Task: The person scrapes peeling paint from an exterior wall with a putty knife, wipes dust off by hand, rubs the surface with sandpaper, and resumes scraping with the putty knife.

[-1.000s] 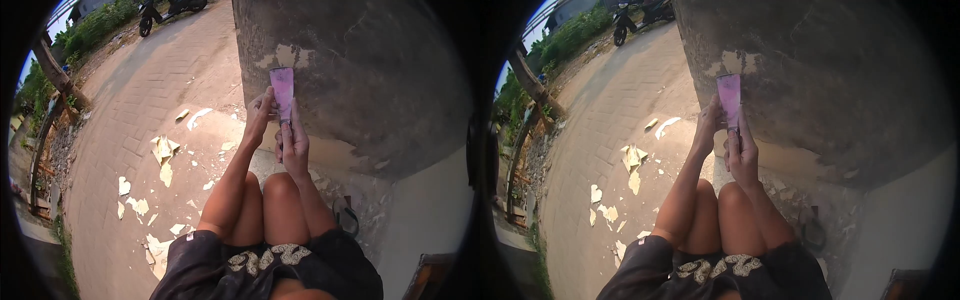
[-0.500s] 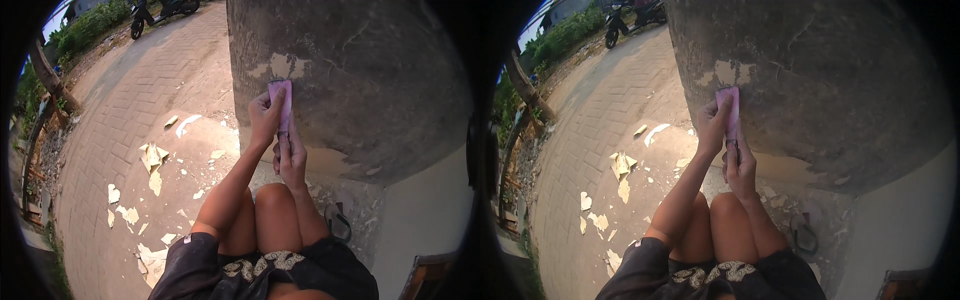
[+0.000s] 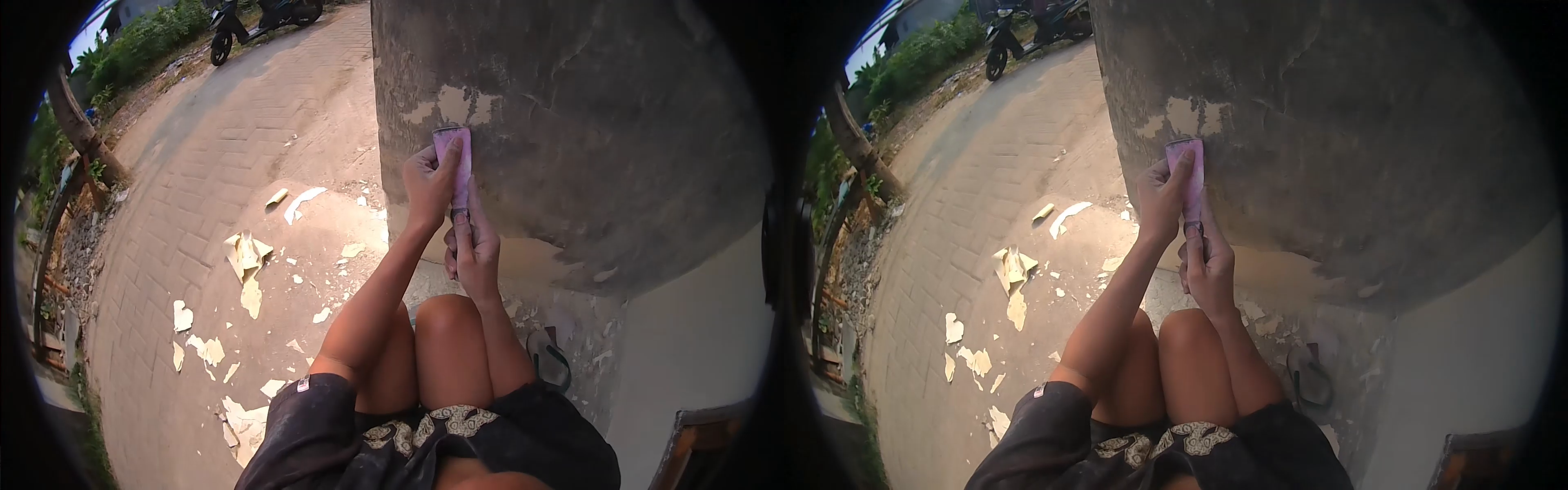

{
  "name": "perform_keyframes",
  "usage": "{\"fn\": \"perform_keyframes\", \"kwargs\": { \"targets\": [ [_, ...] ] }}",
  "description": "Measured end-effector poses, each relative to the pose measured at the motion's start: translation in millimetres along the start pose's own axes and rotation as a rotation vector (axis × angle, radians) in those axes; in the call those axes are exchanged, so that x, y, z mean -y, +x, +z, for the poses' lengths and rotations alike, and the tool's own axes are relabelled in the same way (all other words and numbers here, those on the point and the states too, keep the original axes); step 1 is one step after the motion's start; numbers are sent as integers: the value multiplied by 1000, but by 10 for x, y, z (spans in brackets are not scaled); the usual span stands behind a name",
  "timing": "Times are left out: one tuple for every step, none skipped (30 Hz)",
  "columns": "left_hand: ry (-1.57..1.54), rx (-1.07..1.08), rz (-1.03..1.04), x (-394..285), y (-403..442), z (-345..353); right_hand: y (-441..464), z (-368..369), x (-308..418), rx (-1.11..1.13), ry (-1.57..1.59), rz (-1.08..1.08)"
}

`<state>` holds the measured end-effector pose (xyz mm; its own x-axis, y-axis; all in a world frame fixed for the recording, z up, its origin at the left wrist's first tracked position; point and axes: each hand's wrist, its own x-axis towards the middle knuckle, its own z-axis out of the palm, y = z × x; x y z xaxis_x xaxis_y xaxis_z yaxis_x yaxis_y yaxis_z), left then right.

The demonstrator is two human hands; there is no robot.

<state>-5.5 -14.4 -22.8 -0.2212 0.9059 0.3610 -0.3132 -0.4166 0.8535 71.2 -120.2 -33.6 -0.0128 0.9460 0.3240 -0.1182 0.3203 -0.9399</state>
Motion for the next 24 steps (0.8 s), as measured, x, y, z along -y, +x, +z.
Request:
{"fn": "perform_keyframes", "kwargs": {
  "targets": [
    [-4, -31, 23, 41, -14, 11, 6, 47, 24, -16, 9, -6],
    [8, -11, 18, -12, -10, 14, 0, 60, 34, -34, 15, -6],
    [16, 2, -2, -105, -25, 17, -28, 37, 30, -26, 21, 11],
    [21, 11, -20, -150, -66, 22, -43, 2, 36, -15, 24, 27],
    [14, -2, -25, -101, -102, 25, -30, -19, 49, -2, 33, 25],
    [8, -9, -8, -44, -77, 32, 5, -24, 45, -3, 12, 13],
    [5, -16, 7, -13, -45, 32, 5, -24, 26, -4, -5, 2],
    [-11, -13, 16, -50, -9, 38, 17, -18, 17, -9, -21, -5],
    [-28, -9, 21, -90, 28, 68, 59, -17, 51, -11, -10, -11],
    [-47, -10, 11, -91, 10, 77, 57, -19, 63, -14, -4, -2],
    [-26, -10, -6, -69, -49, 73, 20, -29, 69, -20, 1, 16],
    [-3, -8, -21, -53, -113, 59, -37, -48, 64, -15, -8, 28],
    [19, -4, -16, -53, -76, 60, -21, -72, 46, -3, -15, 19],
    [-5, -17, 0, -102, -63, 76, -23, -69, 58, 6, -21, 18],
    [-27, -27, 17, -138, -25, 102, 26, -49, 72, 15, 1, 4],
    [-47, -35, 23, -160, -8, 121, 77, -20, 109, 18, 23, 1],
    [-36, -7, 2, -181, -22, 112, 52, -13, 127, 18, 41, 11],
    [-30, 13, -28, -208, -59, 83, -44, -43, 88, 3, 29, 37],
    [-28, 37, -37, -236, -56, 75, -78, -73, 43, -5, 18, 43],
    [-21, 31, -28, -164, -4, 76, -6, -83, 23, -5, 11, 19],
    [-9, 21, -26, -50, -12, 59, 27, -83, 31, 1, -6, 7],
    [5, 13, -31, 69, -18, 28, 21, -84, 28, 2, -21, 1],
    [-12, 16, -19, -26, 21, 53, 37, -77, 13, -1, -34, -6],
    [-28, 14, -23, -191, 11, 96, 48, -58, 17, 4, -13, -8]
  ]
}}
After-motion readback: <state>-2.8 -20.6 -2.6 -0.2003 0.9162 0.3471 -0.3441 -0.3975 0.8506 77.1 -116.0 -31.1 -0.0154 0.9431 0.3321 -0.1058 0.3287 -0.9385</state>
